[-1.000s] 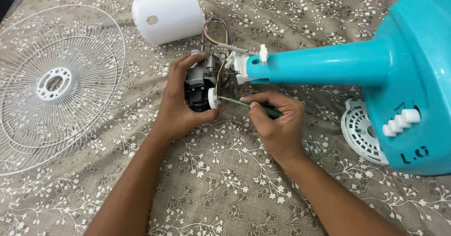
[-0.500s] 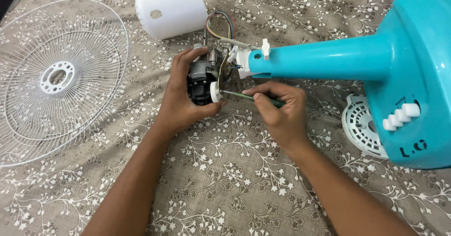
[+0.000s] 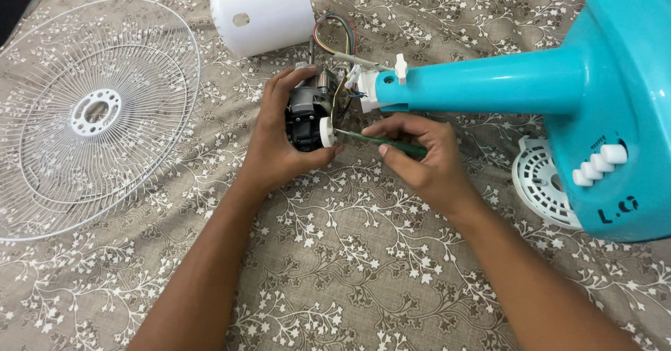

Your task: The person uses a screwdriver to remove screws from the rear housing of a table fan, detaches the housing, and pulls the motor assembly out of the fan neck. The person then removes the motor mounting bracket from the neck.

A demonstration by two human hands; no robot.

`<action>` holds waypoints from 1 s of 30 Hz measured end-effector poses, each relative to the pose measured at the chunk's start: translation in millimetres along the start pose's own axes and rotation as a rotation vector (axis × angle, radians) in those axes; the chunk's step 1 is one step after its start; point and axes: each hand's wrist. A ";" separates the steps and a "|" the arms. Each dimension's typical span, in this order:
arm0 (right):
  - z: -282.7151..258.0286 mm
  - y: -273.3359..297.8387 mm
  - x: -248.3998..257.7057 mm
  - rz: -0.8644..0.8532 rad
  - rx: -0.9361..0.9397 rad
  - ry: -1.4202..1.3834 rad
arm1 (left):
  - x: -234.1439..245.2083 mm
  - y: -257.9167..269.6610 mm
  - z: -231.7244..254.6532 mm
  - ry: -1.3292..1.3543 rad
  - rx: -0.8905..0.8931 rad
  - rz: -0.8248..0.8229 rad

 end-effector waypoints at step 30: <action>-12.5 -2.8 -6.1 0.016 0.213 0.399 | -2.5 1.4 -0.5 0.001 0.023 0.003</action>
Point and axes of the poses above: each hand's wrist, its own y-axis away from the middle knuckle, its own x-axis out of the back of the hand, z = x × y, and after that the axes turned 5 degrees about x, right-handed
